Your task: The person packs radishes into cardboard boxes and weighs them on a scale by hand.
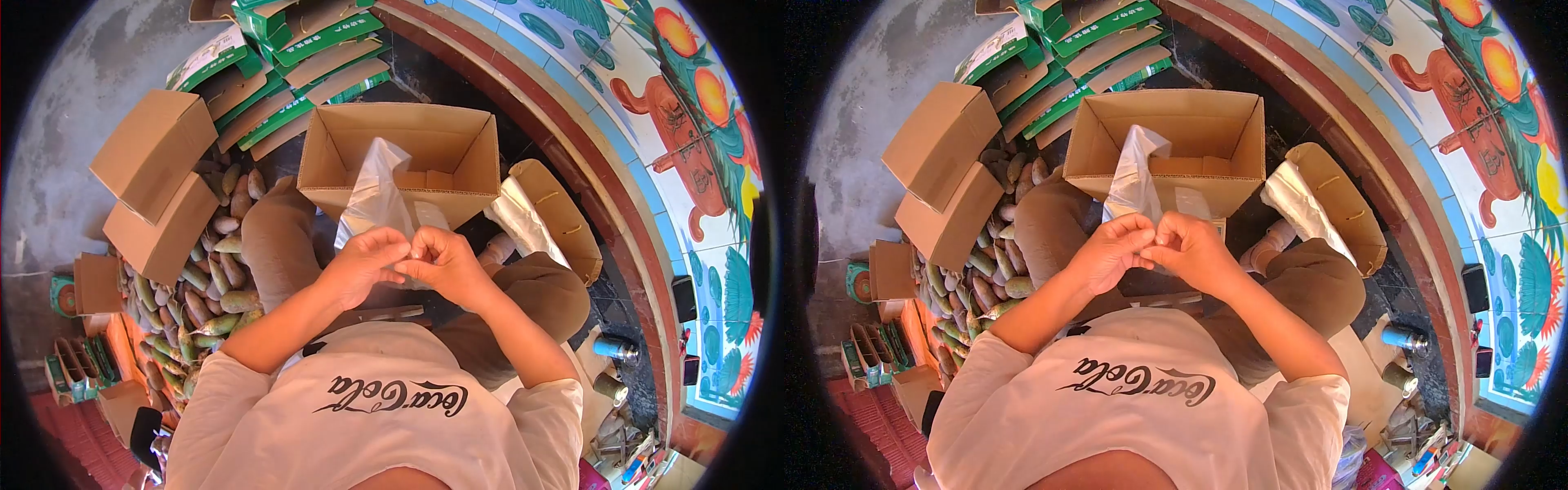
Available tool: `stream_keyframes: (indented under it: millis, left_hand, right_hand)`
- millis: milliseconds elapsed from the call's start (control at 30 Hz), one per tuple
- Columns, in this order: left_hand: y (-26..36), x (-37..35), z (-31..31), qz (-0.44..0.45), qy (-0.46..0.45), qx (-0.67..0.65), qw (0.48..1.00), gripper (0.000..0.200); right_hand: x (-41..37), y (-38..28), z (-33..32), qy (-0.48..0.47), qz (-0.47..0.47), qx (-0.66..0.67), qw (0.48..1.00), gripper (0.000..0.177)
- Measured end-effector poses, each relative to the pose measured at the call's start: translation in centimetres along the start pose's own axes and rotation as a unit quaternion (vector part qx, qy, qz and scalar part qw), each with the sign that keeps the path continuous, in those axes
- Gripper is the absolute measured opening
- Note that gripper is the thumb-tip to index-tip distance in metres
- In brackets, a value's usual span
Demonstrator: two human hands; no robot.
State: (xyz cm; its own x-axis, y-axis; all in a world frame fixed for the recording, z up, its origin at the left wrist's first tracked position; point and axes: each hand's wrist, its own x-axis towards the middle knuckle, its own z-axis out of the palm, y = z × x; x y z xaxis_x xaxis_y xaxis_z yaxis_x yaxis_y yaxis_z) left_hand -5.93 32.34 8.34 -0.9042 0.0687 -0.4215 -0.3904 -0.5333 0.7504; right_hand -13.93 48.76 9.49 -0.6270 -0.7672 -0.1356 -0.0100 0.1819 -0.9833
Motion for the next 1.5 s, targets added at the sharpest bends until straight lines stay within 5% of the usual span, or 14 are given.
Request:
stream_keyframes:
  millis: [133,333,467,633,1233,1500]
  left_hand:
    - [-1.7,0.4,-1.1,-0.025,-0.005,-0.009,1.0,0.014]
    - [-4.3,0.5,-1.7,-0.082,0.002,0.01,0.997,0.015]
    - [-6.0,0.4,-1.4,-0.144,-0.001,0.001,0.99,0.02]
    - [-6.7,0.6,-1.0,-0.133,0.001,-0.007,0.991,0.022]
    - [-6.5,0.8,-0.7,-0.05,0.006,-0.018,0.999,0.013]
    - [-6.7,0.8,-0.9,-0.056,0.002,-0.03,0.998,0.017]
  right_hand:
    - [-0.8,1.1,0.7,-0.01,0.044,0.16,0.986,0.01]
    - [-2.8,5.3,0.1,-0.01,0.141,0.169,0.975,0.005]
    - [-3.6,7.3,0.7,0.028,0.118,0.182,0.976,0.008]
    - [-4.2,8.2,1.6,0.045,0.118,0.12,0.985,0.011]
    - [-4.5,7.6,0.9,0.045,0.153,0.346,0.925,0.012]
    - [-4.4,7.8,1.0,0.023,0.138,0.207,0.968,0.007]
